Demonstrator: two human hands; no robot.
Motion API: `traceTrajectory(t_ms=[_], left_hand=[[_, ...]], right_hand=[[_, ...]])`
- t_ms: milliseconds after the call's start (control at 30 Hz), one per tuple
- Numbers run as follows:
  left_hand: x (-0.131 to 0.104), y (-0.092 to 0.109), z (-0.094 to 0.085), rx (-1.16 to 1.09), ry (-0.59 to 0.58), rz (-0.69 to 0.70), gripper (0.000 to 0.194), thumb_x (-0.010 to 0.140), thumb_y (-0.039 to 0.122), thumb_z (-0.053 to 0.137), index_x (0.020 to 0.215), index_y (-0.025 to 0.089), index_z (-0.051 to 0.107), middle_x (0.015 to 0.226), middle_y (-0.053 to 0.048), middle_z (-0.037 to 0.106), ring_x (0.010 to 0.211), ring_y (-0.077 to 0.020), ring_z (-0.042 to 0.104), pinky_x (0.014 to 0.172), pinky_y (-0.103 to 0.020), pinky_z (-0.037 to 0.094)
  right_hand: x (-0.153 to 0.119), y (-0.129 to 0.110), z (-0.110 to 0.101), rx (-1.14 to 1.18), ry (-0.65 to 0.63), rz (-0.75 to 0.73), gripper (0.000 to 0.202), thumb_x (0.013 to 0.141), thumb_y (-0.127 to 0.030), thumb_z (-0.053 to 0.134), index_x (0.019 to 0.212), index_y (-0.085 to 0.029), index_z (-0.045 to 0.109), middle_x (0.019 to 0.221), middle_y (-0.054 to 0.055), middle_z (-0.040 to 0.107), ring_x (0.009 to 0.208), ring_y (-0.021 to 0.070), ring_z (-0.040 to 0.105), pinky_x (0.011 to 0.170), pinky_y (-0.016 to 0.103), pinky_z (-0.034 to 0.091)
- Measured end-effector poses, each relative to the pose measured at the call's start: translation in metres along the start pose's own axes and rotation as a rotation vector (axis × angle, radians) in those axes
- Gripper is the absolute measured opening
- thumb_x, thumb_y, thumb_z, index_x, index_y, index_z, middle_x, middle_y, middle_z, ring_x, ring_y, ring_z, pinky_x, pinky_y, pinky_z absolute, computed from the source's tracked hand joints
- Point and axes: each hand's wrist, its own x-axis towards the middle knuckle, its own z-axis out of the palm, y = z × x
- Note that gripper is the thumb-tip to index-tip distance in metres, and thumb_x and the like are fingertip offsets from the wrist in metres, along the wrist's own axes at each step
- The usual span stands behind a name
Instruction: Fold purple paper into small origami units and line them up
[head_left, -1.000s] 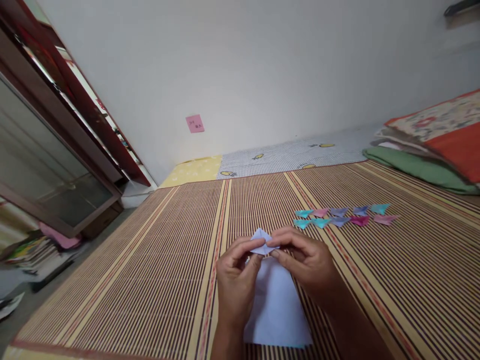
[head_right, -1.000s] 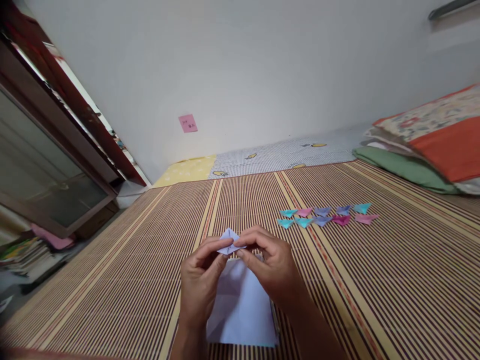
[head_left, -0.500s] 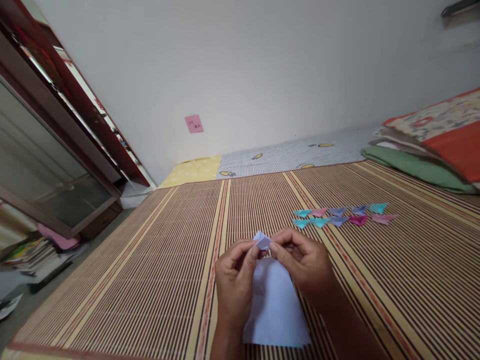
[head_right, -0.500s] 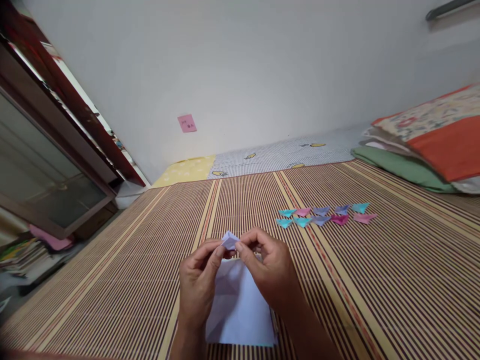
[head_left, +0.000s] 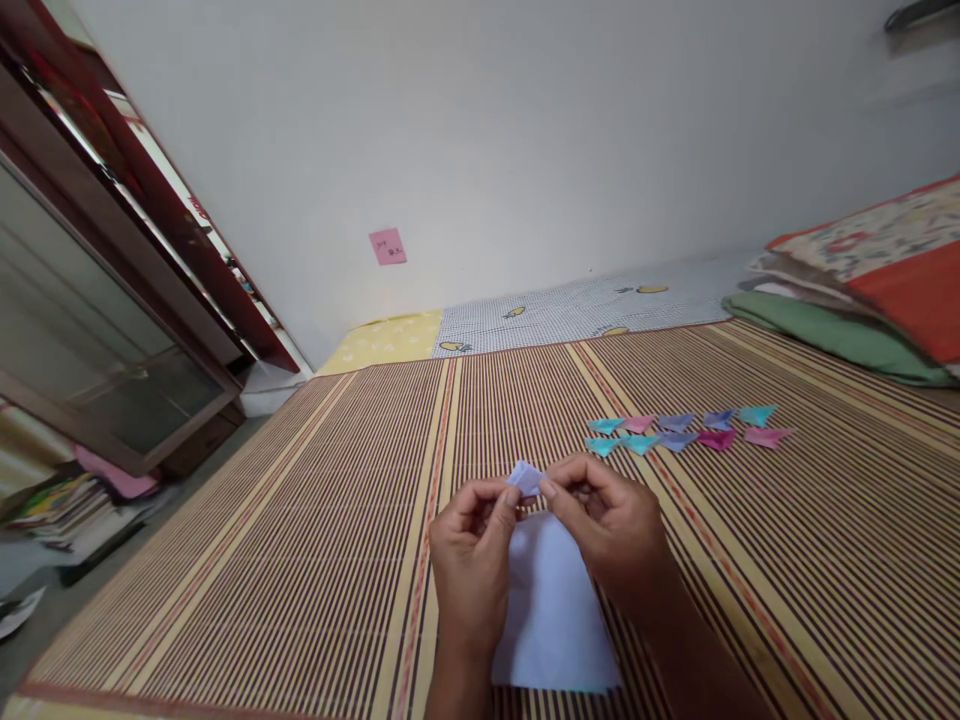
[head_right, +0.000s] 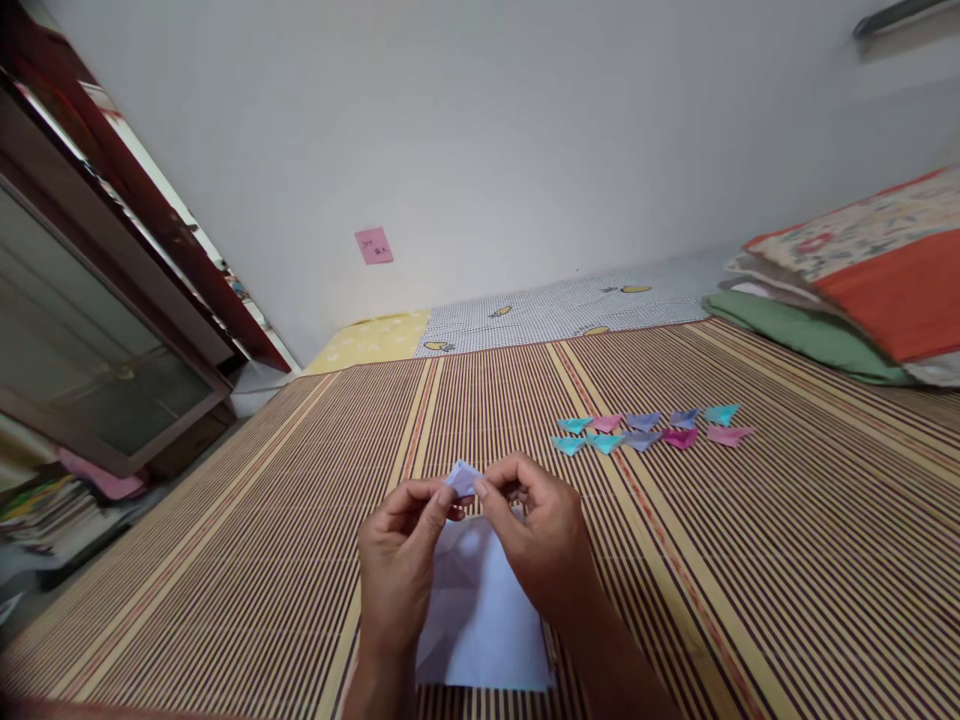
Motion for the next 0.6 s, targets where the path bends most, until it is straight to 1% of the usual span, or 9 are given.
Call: traceTrajectory(t_ms=[133,267,367,500,600], left_hand=[[0.0013,0.0004,-0.0004,-0.025,-0.02,0.024,0.016,0.087,0.026,0.074,0.075,0.016,0.071,0.075,-0.003,0.072,0.071,-0.0157,0.07,0.069,-0.024,0.057],[0.0019,-0.0011,0.0025,-0.056,0.028,0.021,0.016,0.083,0.024,0.076,0.073,0.016,0.068,0.072,-0.002,0.07,0.068,-0.0145,0.07,0.067,-0.024,0.058],[0.0012,-0.0026,0.0048,-0.102,0.065,0.006,0.017,0.08,0.023,0.079,0.073,0.017,0.065,0.071,-0.001,0.07,0.068,-0.0144,0.071,0.067,-0.023,0.059],[0.0004,-0.0032,0.0058,-0.133,0.069,-0.021,0.019,0.08,0.025,0.08,0.075,0.017,0.064,0.07,-0.001,0.071,0.068,-0.0154,0.073,0.068,-0.025,0.061],[0.0005,-0.0033,0.0058,-0.138,0.062,-0.029,0.019,0.08,0.026,0.08,0.076,0.016,0.064,0.07,-0.001,0.072,0.067,-0.0157,0.074,0.068,-0.026,0.062]], right_hand=[[-0.0003,-0.0023,0.0,0.051,-0.014,0.007,0.016,0.092,-0.027,0.066,0.078,-0.02,0.066,0.075,0.003,0.07,0.07,0.0176,0.066,0.065,0.03,0.052],[-0.0007,-0.0042,0.0013,0.06,-0.012,0.008,0.014,0.091,-0.026,0.067,0.078,-0.021,0.066,0.076,0.003,0.072,0.071,0.0186,0.068,0.067,0.031,0.054],[-0.0012,-0.0049,0.0019,0.04,0.005,-0.002,0.014,0.09,-0.026,0.067,0.077,-0.021,0.066,0.074,0.003,0.071,0.069,0.0178,0.067,0.064,0.03,0.053],[-0.0018,-0.0065,0.0017,0.027,0.022,0.001,0.015,0.09,-0.026,0.068,0.076,-0.021,0.067,0.071,0.002,0.071,0.064,0.0164,0.066,0.06,0.028,0.052],[-0.0023,-0.0074,0.001,0.007,0.03,0.029,0.017,0.09,-0.028,0.069,0.075,-0.021,0.067,0.067,0.0,0.07,0.059,0.0154,0.064,0.058,0.027,0.051]])
